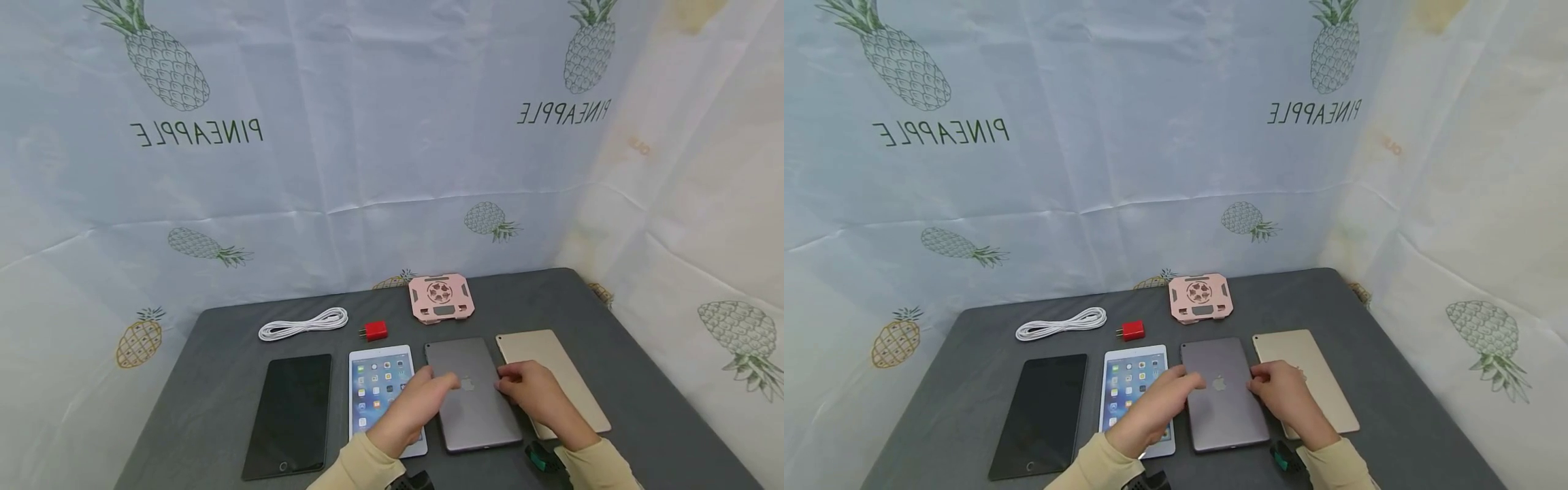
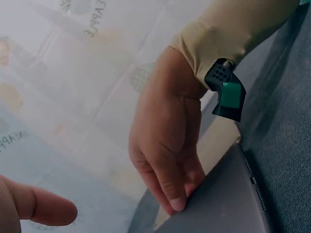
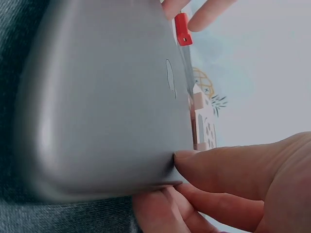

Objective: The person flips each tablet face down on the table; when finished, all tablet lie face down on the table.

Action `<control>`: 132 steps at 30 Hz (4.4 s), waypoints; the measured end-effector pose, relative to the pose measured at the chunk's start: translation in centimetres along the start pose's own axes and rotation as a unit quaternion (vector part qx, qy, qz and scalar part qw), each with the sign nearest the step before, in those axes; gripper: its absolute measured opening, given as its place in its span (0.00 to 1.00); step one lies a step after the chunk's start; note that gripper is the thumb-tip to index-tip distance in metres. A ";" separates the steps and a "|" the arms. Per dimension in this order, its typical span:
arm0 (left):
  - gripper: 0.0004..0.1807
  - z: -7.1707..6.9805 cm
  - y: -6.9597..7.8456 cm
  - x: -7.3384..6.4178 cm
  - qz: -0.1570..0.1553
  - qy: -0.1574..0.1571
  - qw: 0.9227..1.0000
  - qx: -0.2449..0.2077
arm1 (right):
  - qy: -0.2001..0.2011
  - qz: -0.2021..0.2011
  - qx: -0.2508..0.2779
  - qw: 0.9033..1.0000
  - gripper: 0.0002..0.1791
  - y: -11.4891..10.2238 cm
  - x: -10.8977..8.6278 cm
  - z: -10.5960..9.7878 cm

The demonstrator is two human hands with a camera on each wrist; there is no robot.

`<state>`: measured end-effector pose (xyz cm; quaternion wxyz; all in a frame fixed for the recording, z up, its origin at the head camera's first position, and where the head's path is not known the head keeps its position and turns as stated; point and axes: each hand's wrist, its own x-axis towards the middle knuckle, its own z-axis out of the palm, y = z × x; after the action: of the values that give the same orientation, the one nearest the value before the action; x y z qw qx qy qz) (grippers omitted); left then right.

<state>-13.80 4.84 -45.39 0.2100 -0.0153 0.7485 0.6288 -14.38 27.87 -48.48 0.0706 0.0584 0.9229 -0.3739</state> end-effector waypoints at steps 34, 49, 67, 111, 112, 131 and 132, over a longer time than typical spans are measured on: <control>0.51 0.0 -0.2 -0.7 0.014 -0.015 1.000 0.016 | 0.009 -0.005 -0.070 0.997 0.12 -1.7 -0.2 0.9; 0.43 -9.5 -1.2 -2.7 0.026 0.063 0.996 0.057 | -0.002 -0.052 -0.046 0.998 0.25 -9.0 0.3 3.6; 0.45 -13.5 -3.2 -3.2 -0.019 0.049 0.997 0.050 | -0.032 -0.041 -0.055 0.997 0.22 -13.1 -0.3 10.0; 0.47 -13.1 -3.7 -3.0 -0.018 0.110 0.994 -0.006 | -0.045 -0.048 -0.090 0.994 0.26 -13.3 0.1 10.7; 0.47 -13.1 -3.7 -3.0 -0.016 0.108 0.994 -0.006 | -0.045 -0.047 -0.088 0.994 0.26 -13.2 0.1 10.7; 0.45 -14.1 -2.6 -2.9 -0.014 0.061 0.997 -0.050 | -0.054 -0.036 -0.083 0.994 0.25 -13.0 0.2 10.4; 0.44 -14.1 -2.5 -2.9 -0.014 0.059 0.997 -0.050 | -0.055 -0.036 -0.082 0.994 0.26 -13.0 0.2 10.3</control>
<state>-14.59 -9.73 -45.06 0.1734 -0.0734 0.7271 0.6602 -15.81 11.36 -46.99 0.1120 -0.0010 0.9468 -0.3016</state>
